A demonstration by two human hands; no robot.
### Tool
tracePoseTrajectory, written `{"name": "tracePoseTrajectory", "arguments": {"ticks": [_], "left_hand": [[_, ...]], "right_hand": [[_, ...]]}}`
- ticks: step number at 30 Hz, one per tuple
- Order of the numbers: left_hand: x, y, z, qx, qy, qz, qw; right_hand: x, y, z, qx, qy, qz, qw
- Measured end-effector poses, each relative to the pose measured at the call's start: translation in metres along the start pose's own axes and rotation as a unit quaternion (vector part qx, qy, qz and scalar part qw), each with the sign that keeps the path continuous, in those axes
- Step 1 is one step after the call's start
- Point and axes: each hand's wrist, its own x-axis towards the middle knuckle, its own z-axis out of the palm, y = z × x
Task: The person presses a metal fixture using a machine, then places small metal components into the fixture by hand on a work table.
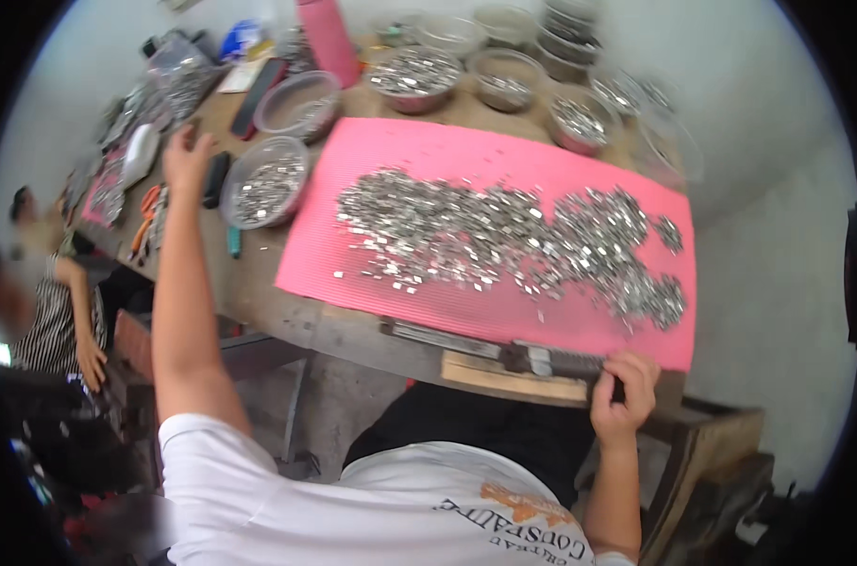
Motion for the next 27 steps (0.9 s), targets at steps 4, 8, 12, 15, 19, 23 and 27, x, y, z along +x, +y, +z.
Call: {"name": "tracePoseTrajectory", "arguments": {"ticks": [4, 8, 12, 15, 19, 23, 27], "left_hand": [[-0.025, 0.079, 0.007, -0.198, 0.011, 0.1, 0.975], [-0.112, 0.208, -0.002, -0.284, -0.085, 0.119, 0.948], [-0.191, 0.282, -0.001, -0.305, -0.148, 0.235, 0.911], [-0.246, 0.31, -0.014, -0.283, -0.203, 0.299, 0.889], [-0.303, 0.364, -0.017, -0.231, -0.244, 0.389, 0.858], [-0.319, 0.369, -0.009, -0.239, -0.277, 0.404, 0.839], [-0.333, 0.361, -0.003, -0.239, -0.294, 0.39, 0.84]], "right_hand": [[0.007, 0.016, -0.005, 0.022, -0.013, 0.036, 0.999], [0.034, -0.002, -0.044, 0.212, -0.003, 0.074, 0.975], [0.052, -0.019, -0.085, 0.351, 0.007, 0.087, 0.932], [-0.082, 0.057, -0.252, 0.337, -0.017, 0.101, 0.936], [-0.041, 0.004, -0.175, 0.327, -0.005, 0.106, 0.939], [-0.034, -0.005, -0.154, 0.33, -0.028, 0.104, 0.938], [-0.022, -0.002, -0.136, 0.328, -0.044, 0.113, 0.937]]}}
